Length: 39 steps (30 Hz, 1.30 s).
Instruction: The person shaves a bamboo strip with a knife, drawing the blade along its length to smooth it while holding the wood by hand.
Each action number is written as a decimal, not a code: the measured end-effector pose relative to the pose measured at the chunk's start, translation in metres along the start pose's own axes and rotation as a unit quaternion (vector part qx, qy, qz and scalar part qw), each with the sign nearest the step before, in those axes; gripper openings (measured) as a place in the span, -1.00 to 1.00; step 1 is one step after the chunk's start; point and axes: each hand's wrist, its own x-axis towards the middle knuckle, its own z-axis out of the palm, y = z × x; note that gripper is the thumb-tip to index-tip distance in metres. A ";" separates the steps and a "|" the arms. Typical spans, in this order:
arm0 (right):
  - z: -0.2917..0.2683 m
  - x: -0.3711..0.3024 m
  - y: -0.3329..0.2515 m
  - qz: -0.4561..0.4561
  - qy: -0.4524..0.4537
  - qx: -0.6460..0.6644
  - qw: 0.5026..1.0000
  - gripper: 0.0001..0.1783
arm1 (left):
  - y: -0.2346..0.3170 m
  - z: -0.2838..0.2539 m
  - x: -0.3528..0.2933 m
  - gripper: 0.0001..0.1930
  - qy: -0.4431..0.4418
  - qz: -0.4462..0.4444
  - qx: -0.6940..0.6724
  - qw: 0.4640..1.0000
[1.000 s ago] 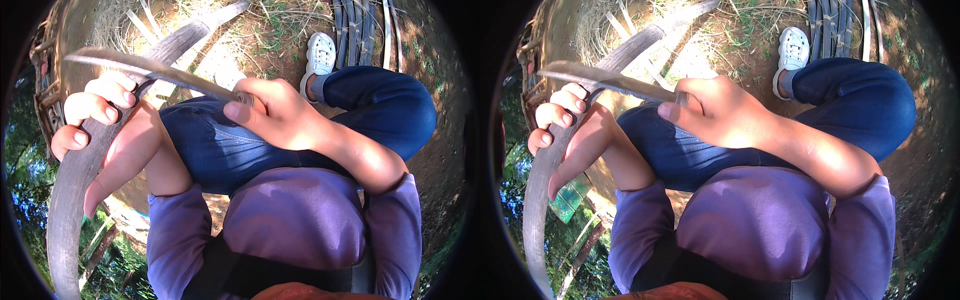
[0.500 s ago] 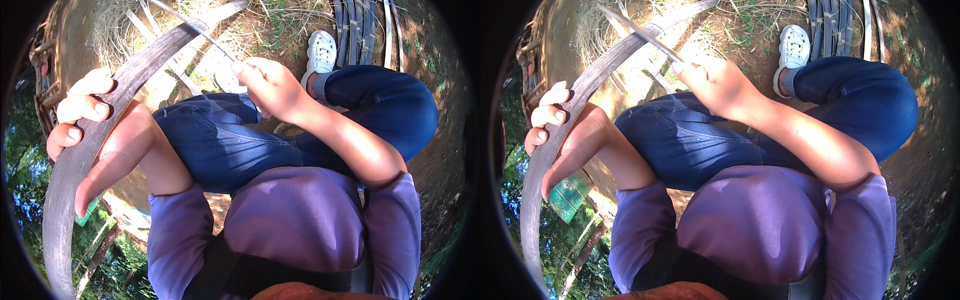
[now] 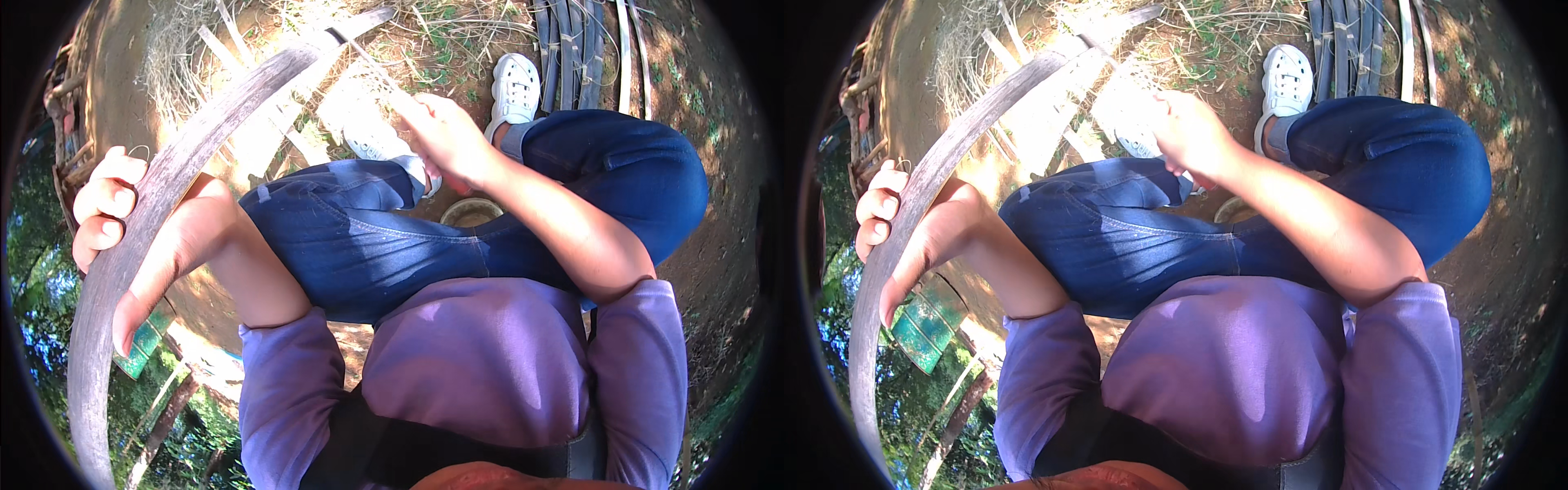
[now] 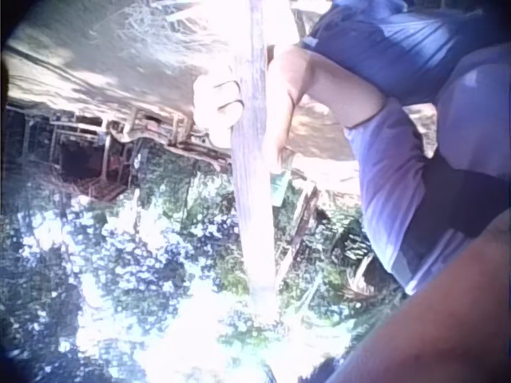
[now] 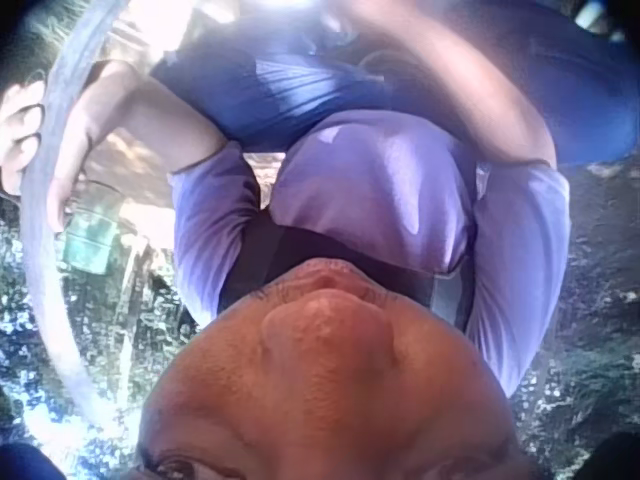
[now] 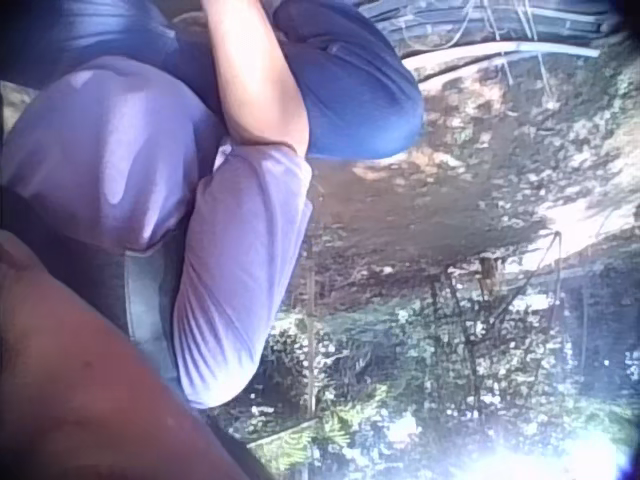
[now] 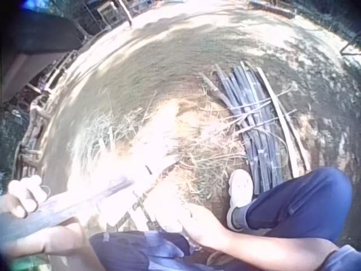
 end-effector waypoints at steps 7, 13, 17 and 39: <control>0.020 -0.056 -0.028 -0.205 -0.111 -0.146 0.961 -0.64 | 0.000 -0.017 -0.011 -0.16 0.029 -0.018 -0.059 0.998; -0.051 0.037 0.050 0.200 0.124 -0.098 0.967 -0.40 | -0.008 -0.011 0.000 -0.19 0.048 0.009 0.002 0.999; 0.005 0.001 0.006 0.036 0.034 -0.002 0.999 -0.54 | -0.012 -0.012 0.004 -0.19 -0.001 0.004 -0.022 1.000; 0.019 -0.055 -0.040 -0.143 -0.134 -0.153 0.969 -0.58 | -0.006 -0.004 -0.010 -0.24 0.050 0.001 -0.045 0.998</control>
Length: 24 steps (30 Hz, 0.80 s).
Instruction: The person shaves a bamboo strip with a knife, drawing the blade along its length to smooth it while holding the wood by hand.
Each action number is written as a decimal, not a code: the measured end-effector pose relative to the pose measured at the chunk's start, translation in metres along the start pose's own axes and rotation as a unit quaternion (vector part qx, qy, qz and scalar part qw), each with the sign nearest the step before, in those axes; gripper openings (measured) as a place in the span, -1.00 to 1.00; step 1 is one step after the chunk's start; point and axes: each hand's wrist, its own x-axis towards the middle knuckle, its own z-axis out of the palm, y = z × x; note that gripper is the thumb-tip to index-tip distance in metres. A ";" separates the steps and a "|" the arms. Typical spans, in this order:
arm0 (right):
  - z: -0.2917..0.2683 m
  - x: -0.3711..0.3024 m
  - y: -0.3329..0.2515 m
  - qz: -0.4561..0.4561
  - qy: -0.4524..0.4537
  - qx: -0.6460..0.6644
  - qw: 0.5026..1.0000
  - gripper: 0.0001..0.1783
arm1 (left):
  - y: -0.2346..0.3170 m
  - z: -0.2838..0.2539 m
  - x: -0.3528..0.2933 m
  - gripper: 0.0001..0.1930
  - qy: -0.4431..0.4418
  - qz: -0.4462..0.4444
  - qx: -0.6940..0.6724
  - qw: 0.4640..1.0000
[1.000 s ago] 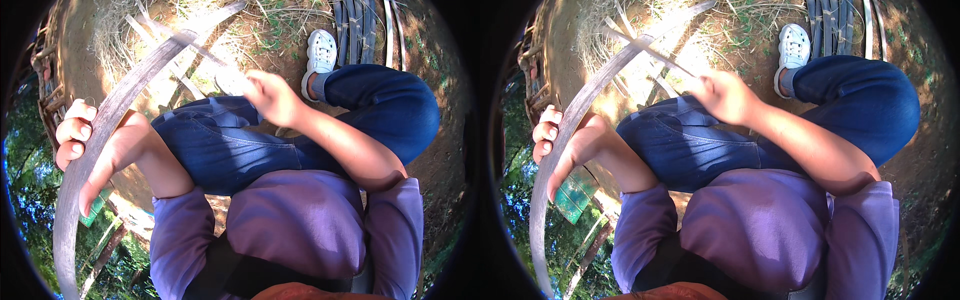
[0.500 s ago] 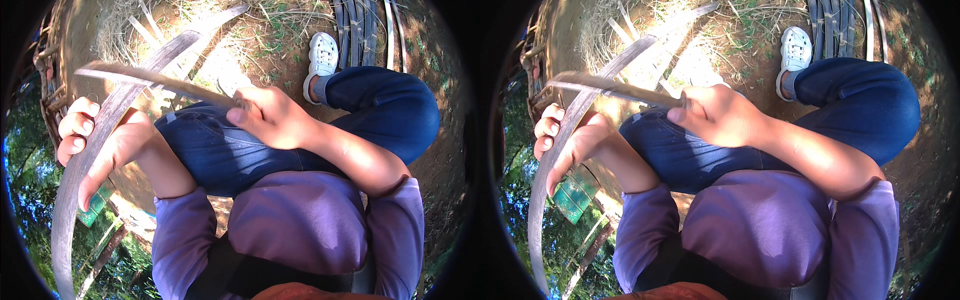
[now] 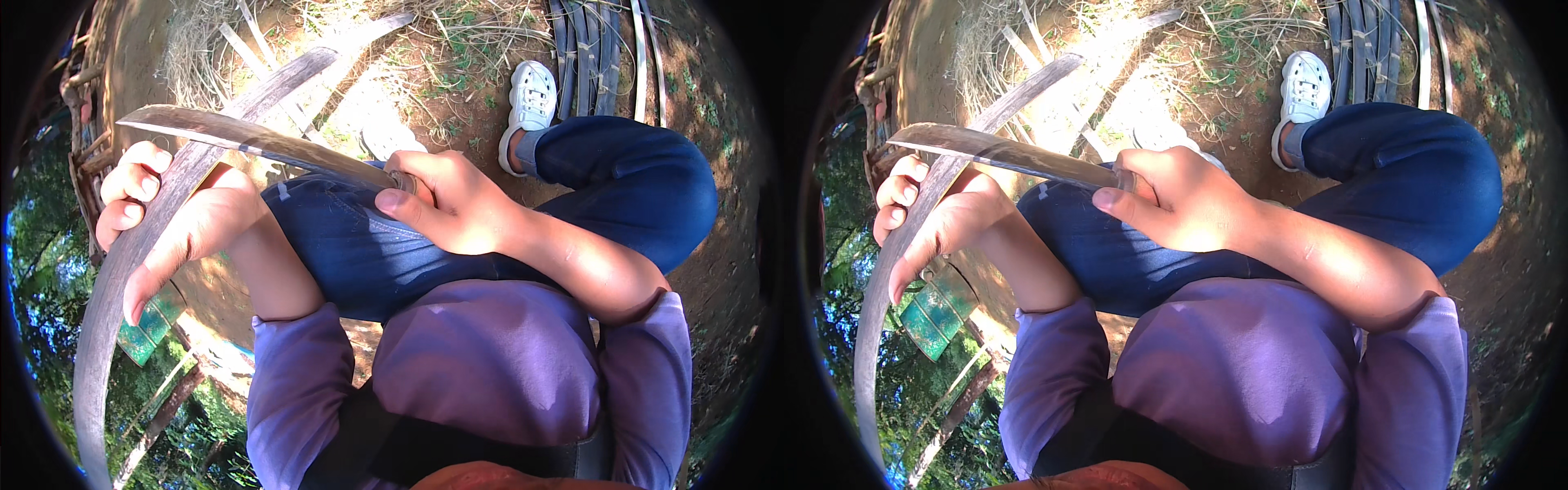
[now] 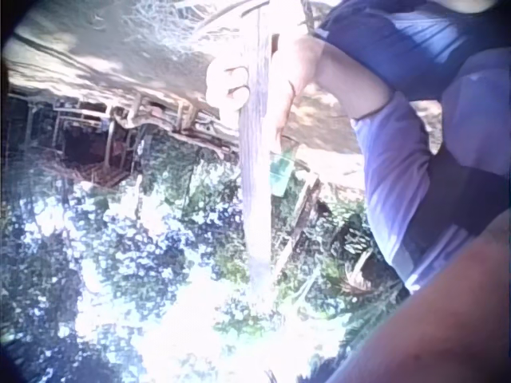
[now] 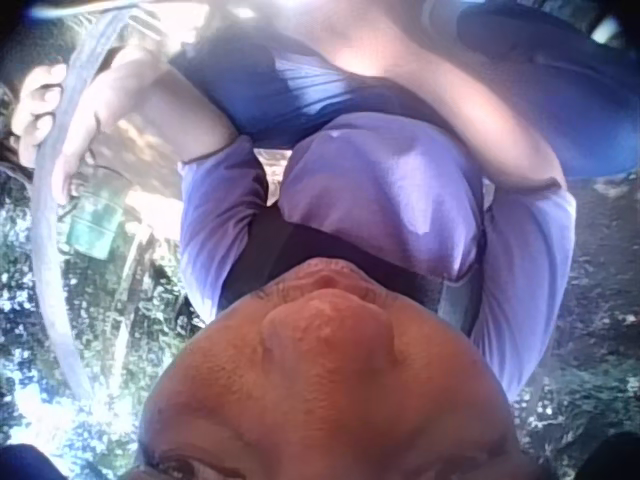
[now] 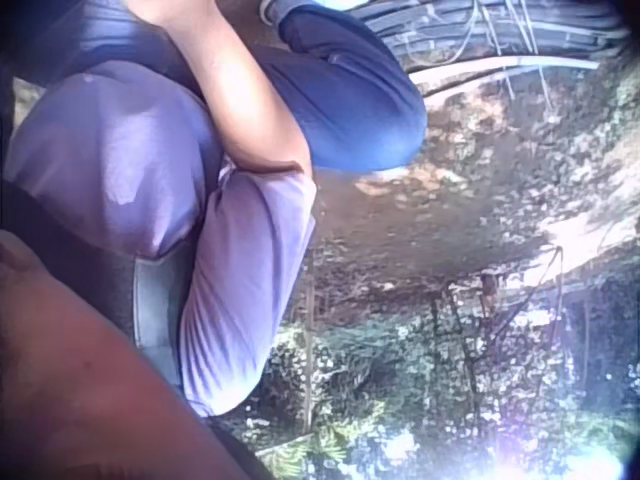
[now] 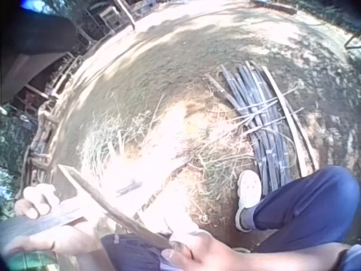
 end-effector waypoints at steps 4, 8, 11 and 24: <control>-0.019 0.036 0.108 0.237 0.166 0.136 0.947 -0.47 | 0.005 -0.004 0.005 -0.22 -0.028 -0.037 0.039 0.998; -0.028 0.030 0.114 0.282 0.178 0.148 0.931 -0.42 | 0.011 0.000 0.010 -0.20 -0.014 -0.041 0.046 0.998; -0.012 0.026 0.052 0.139 0.126 0.185 0.965 -0.56 | -0.004 0.010 0.001 -0.22 -0.012 -0.059 -0.018 0.998; -0.037 0.041 0.122 0.282 0.205 0.127 0.929 -0.46 | -0.014 -0.017 0.009 -0.14 -0.015 -0.038 0.098 0.994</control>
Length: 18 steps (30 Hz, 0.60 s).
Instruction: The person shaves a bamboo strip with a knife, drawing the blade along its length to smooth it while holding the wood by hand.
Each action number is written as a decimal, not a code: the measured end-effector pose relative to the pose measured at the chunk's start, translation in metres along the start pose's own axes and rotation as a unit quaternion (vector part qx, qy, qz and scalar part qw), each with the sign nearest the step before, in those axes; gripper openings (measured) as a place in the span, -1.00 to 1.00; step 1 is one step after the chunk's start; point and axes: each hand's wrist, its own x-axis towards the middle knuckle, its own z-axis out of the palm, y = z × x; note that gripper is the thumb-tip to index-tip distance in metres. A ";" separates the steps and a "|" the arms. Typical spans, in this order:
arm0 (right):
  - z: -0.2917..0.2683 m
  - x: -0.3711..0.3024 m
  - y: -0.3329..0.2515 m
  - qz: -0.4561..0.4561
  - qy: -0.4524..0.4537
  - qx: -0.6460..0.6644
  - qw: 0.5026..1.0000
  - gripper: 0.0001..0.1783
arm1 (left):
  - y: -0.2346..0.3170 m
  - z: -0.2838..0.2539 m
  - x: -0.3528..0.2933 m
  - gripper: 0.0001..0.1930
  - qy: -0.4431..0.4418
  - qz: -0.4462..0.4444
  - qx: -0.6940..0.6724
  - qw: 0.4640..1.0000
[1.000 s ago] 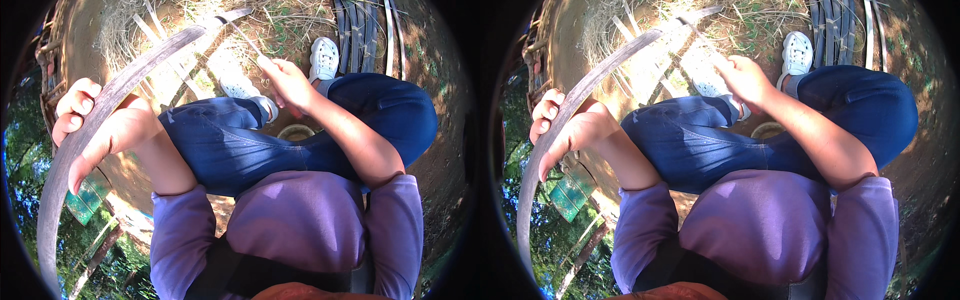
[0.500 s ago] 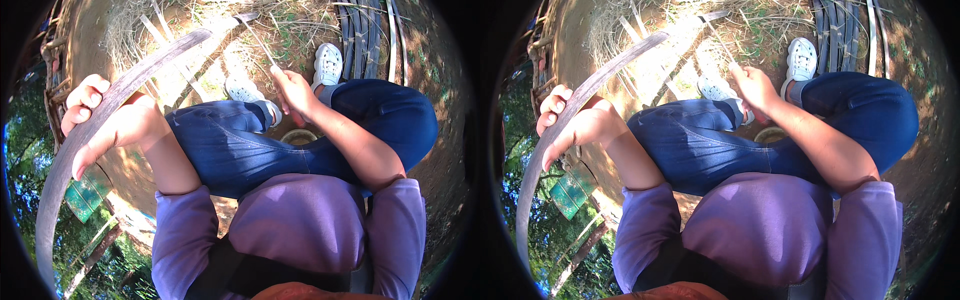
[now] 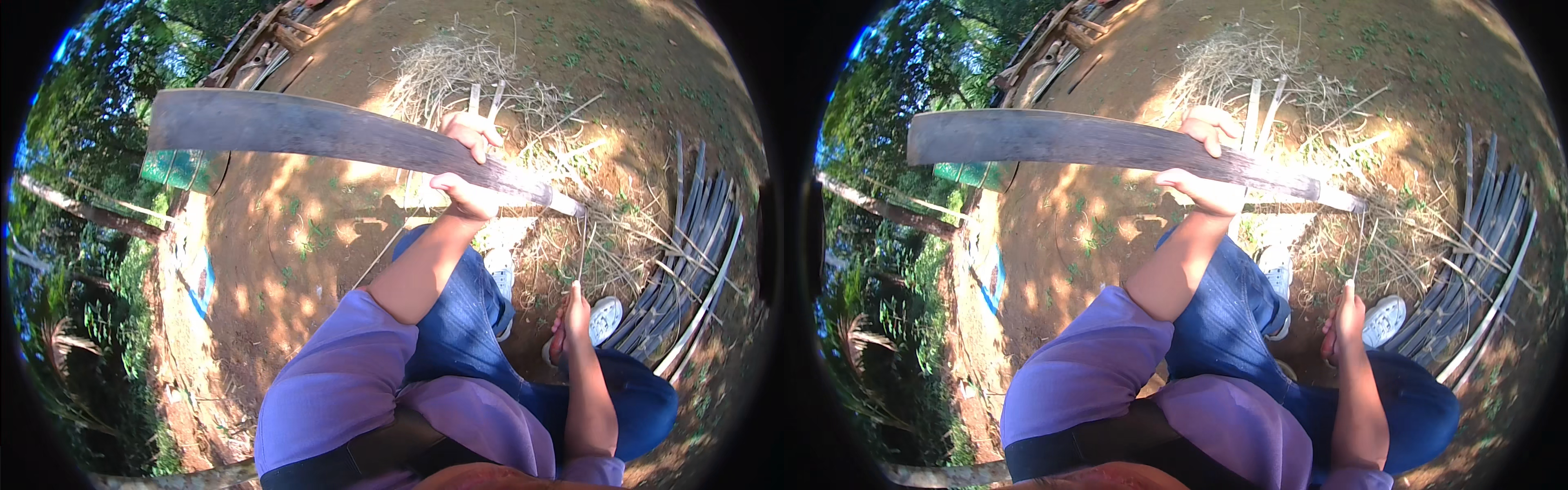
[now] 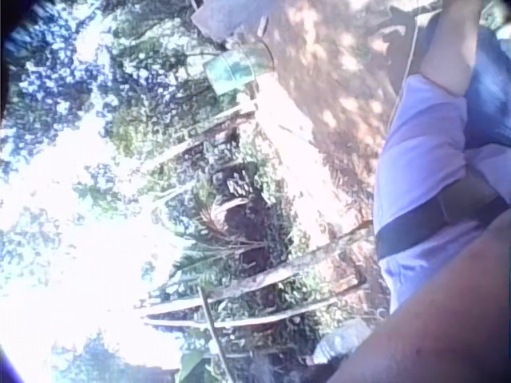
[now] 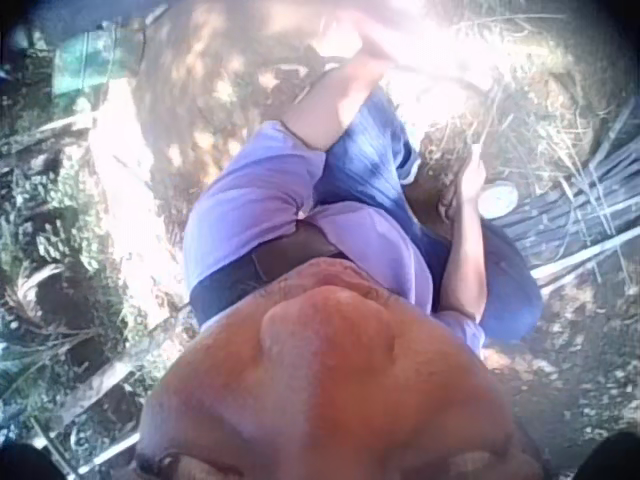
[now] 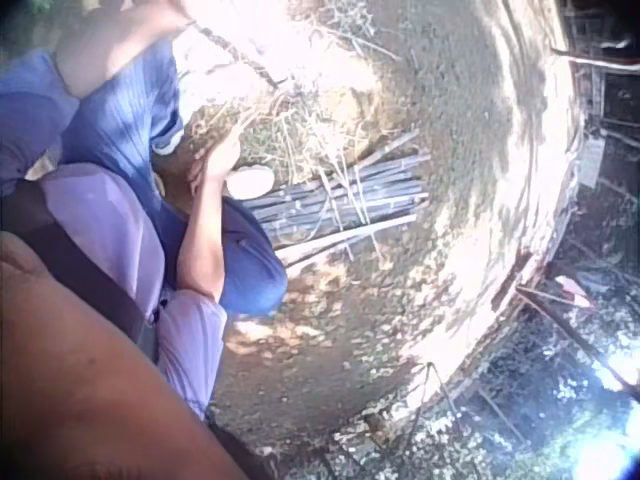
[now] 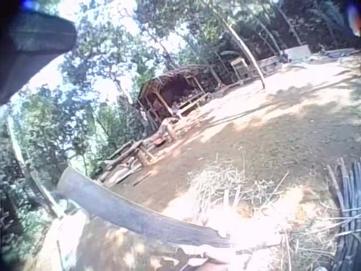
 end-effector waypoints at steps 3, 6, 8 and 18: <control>0.044 -0.064 -0.044 -0.115 -0.098 0.008 0.988 -0.52 | 0.009 -0.009 0.005 -0.11 -0.005 0.012 0.061 0.998; 0.060 -0.107 -0.067 -0.183 -0.214 -0.017 0.959 -0.61 | 0.008 -0.018 -0.001 -0.13 0.003 0.025 0.072 0.997; 0.058 -0.115 -0.068 -0.276 -0.231 -0.080 0.929 -0.68 | 0.009 -0.016 -0.004 -0.16 -0.006 0.027 0.073 0.997; 0.008 -0.035 -0.041 -0.104 -0.023 0.024 0.994 -0.51 | 0.013 0.002 -0.016 -0.13 -0.021 -0.061 -0.121 0.990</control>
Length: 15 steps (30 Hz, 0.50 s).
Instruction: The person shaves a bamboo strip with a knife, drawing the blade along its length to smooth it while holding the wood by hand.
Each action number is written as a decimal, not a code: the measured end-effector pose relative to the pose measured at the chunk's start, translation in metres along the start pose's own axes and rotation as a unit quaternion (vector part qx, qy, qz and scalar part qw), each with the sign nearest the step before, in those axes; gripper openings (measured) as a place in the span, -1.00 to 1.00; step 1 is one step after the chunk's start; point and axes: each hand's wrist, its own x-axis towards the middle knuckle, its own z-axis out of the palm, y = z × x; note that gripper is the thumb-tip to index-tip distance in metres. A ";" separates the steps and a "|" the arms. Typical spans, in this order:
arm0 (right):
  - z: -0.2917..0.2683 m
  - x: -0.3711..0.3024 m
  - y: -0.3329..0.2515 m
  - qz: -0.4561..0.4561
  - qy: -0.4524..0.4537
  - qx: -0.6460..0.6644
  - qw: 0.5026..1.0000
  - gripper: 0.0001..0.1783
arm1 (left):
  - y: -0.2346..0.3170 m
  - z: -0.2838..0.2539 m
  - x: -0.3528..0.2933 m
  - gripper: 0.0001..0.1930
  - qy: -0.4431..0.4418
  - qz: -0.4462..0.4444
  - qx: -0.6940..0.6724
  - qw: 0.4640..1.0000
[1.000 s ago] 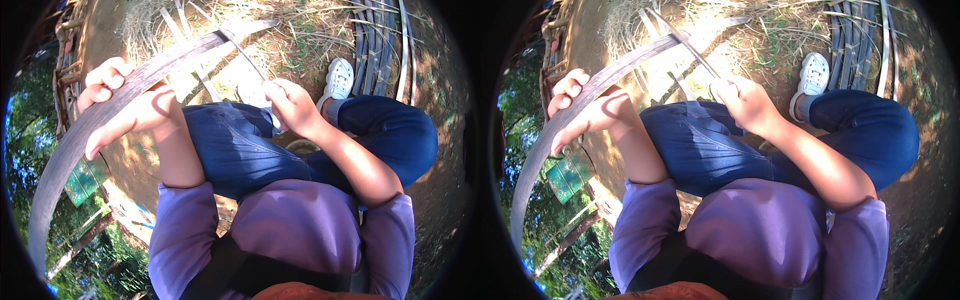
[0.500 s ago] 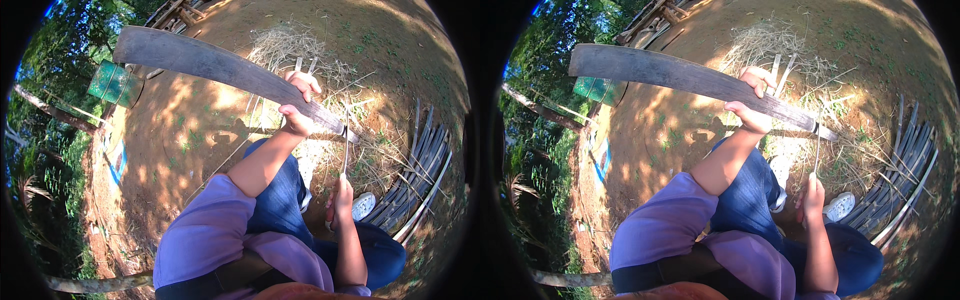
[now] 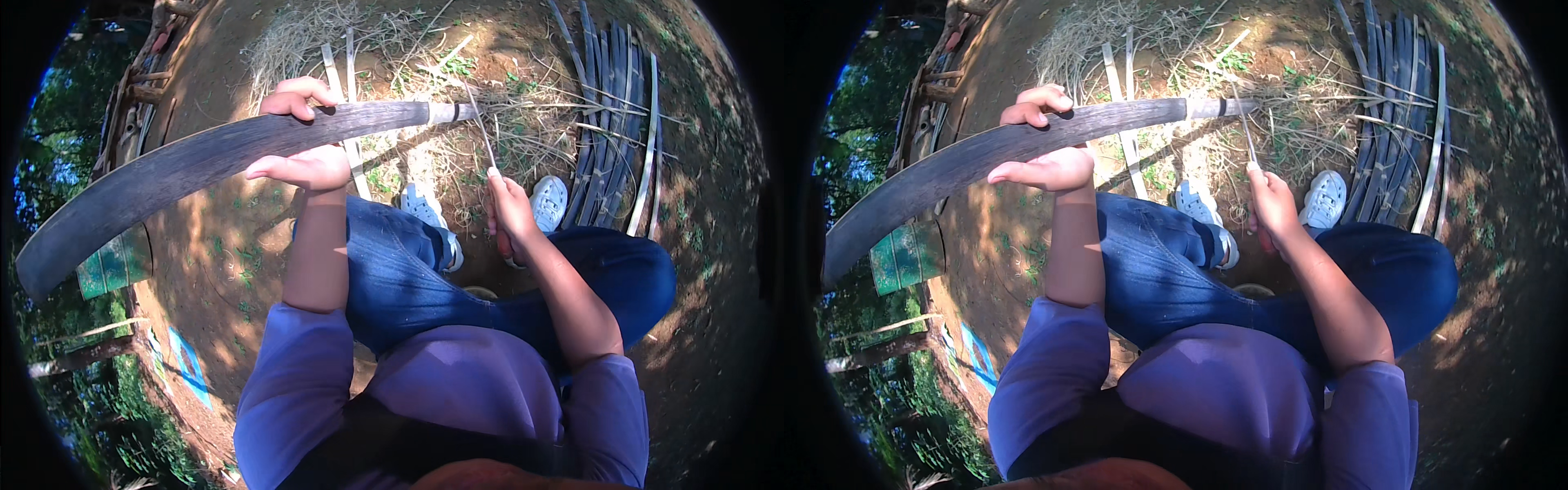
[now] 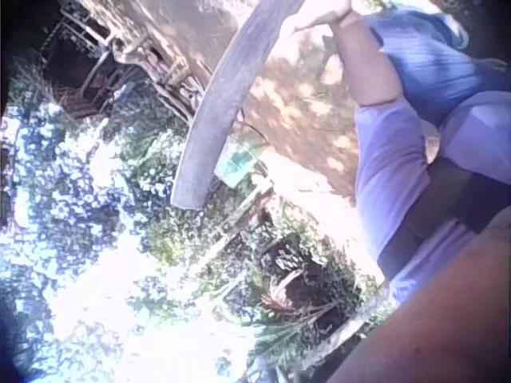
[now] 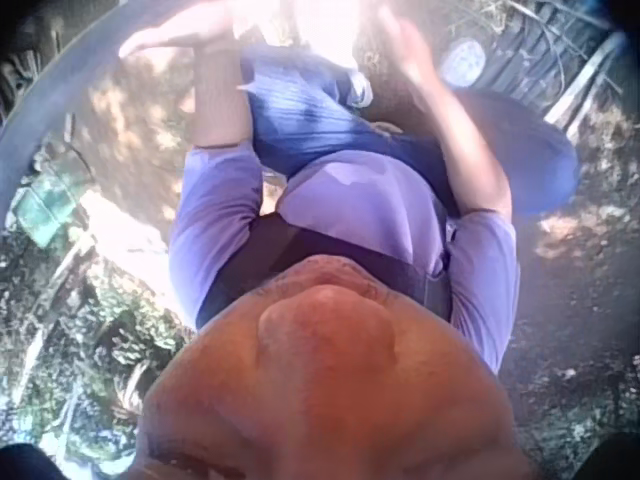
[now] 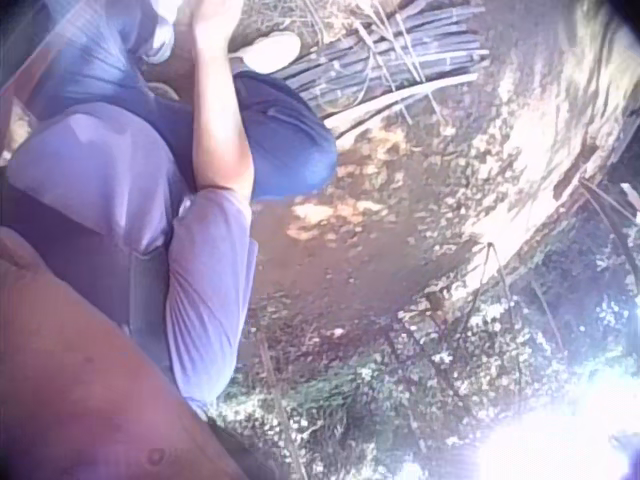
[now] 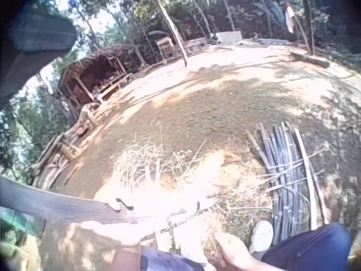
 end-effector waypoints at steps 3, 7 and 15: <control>0.026 -0.042 -0.039 -0.044 -0.137 -0.016 0.989 -0.54 | 0.003 0.007 0.002 -0.10 -0.012 0.029 0.019 0.999; 0.038 -0.085 -0.056 -0.254 -0.188 -0.143 0.938 -0.57 | 0.013 0.018 -0.005 -0.10 0.052 0.068 0.050 0.995; -0.030 0.040 0.046 0.104 0.034 -0.057 0.992 -0.47 | 0.008 0.013 0.006 -0.10 0.037 0.110 0.129 0.985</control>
